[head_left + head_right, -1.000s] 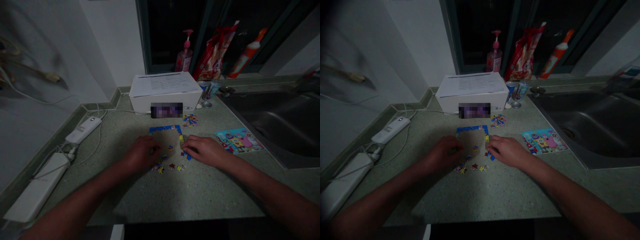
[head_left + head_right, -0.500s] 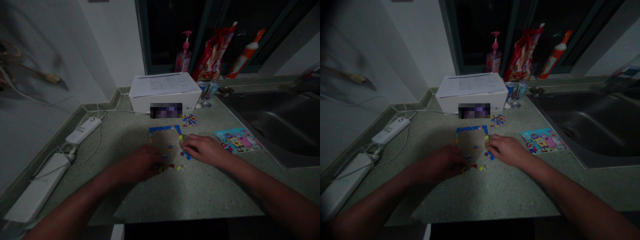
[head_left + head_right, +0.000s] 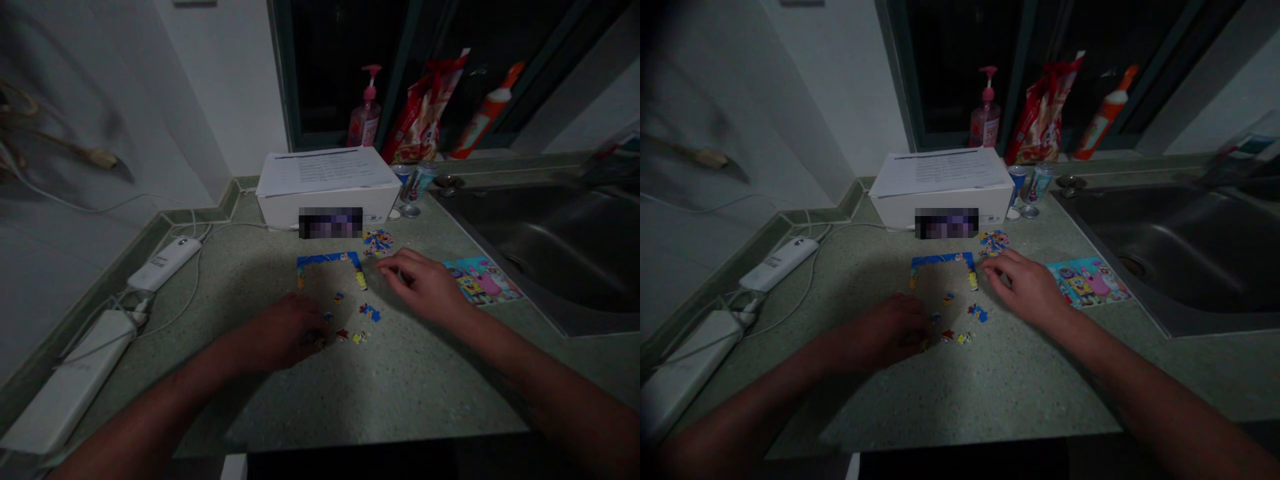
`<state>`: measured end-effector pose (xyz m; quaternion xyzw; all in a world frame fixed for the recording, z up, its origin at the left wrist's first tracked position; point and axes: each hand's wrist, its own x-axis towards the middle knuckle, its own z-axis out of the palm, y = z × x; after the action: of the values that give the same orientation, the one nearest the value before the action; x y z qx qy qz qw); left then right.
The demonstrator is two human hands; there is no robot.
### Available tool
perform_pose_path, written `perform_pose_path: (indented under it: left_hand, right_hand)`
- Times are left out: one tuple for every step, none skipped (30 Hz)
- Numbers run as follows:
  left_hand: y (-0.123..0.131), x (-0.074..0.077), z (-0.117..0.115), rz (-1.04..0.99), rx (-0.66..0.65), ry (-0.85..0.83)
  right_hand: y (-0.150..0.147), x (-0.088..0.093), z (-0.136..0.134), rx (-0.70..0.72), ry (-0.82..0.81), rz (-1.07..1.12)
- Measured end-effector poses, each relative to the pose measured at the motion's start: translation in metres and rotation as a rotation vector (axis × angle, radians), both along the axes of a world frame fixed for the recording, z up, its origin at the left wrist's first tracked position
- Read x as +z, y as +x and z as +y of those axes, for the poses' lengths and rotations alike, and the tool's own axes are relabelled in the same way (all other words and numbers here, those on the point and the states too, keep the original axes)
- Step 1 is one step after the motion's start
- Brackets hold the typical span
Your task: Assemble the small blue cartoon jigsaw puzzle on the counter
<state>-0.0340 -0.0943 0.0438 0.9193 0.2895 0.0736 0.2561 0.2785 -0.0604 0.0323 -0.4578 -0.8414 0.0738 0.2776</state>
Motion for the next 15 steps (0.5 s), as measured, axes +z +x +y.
perform_pose_path:
  left_hand:
    - [0.0002,-0.0004,-0.0002,-0.013,0.007,-0.002]
    - [0.0004,-0.0009,-0.0003,-0.020,0.016,-0.004]
    - [0.0006,-0.0012,-0.0004,-0.021,0.026,-0.005]
    - [0.0008,-0.0015,-0.0005,-0.020,0.040,-0.007]
    - [0.0008,-0.0017,-0.0005,-0.018,0.053,-0.011]
    - [0.0007,-0.0017,-0.0005,-0.018,0.064,-0.021]
    - [0.0005,-0.0017,-0.0004,-0.019,0.070,-0.036]
    - [0.0002,-0.0015,-0.0003,-0.021,0.073,-0.059]
    - [-0.0001,-0.0015,-0.0003,-0.024,0.076,-0.084]
    - [-0.0003,-0.0015,-0.0004,-0.025,0.077,-0.113]
    - [-0.0003,-0.0019,-0.0006,-0.028,0.081,-0.142]
    - [0.0002,-0.0028,-0.0008,-0.037,0.095,-0.171]
    - [0.0010,-0.0042,-0.0010,-0.058,0.119,-0.199]
    - [0.0021,-0.0061,-0.0012,-0.096,0.155,-0.228]
    - [0.0034,-0.0084,-0.0012,-0.145,0.203,-0.256]
  right_hand:
    - [-0.0002,0.0004,-0.0001,0.001,0.003,0.007]
    - [-0.0006,0.0004,-0.0004,0.004,0.002,0.011]
    - [-0.0011,0.0001,-0.0008,0.005,0.000,0.014]
    - [-0.0017,-0.0004,-0.0012,0.007,-0.001,0.017]
    - [-0.0022,-0.0009,-0.0016,0.007,-0.002,0.020]
    - [-0.0027,-0.0015,-0.0020,0.007,-0.001,0.024]
    - [-0.0032,-0.0020,-0.0023,0.007,-0.001,0.028]
    - [-0.0035,-0.0024,-0.0025,0.009,-0.003,0.032]
    - [-0.0038,-0.0029,-0.0027,0.011,-0.005,0.036]
    - [-0.0041,-0.0035,-0.0028,0.014,-0.010,0.039]
    - [-0.0044,-0.0042,-0.0029,0.016,-0.014,0.042]
    - [-0.0048,-0.0052,-0.0031,0.020,-0.017,0.046]
    - [-0.0054,-0.0063,-0.0034,0.024,-0.017,0.052]
    - [-0.0061,-0.0076,-0.0038,0.030,-0.012,0.058]
    - [-0.0072,-0.0088,-0.0044,0.040,-0.007,0.061]
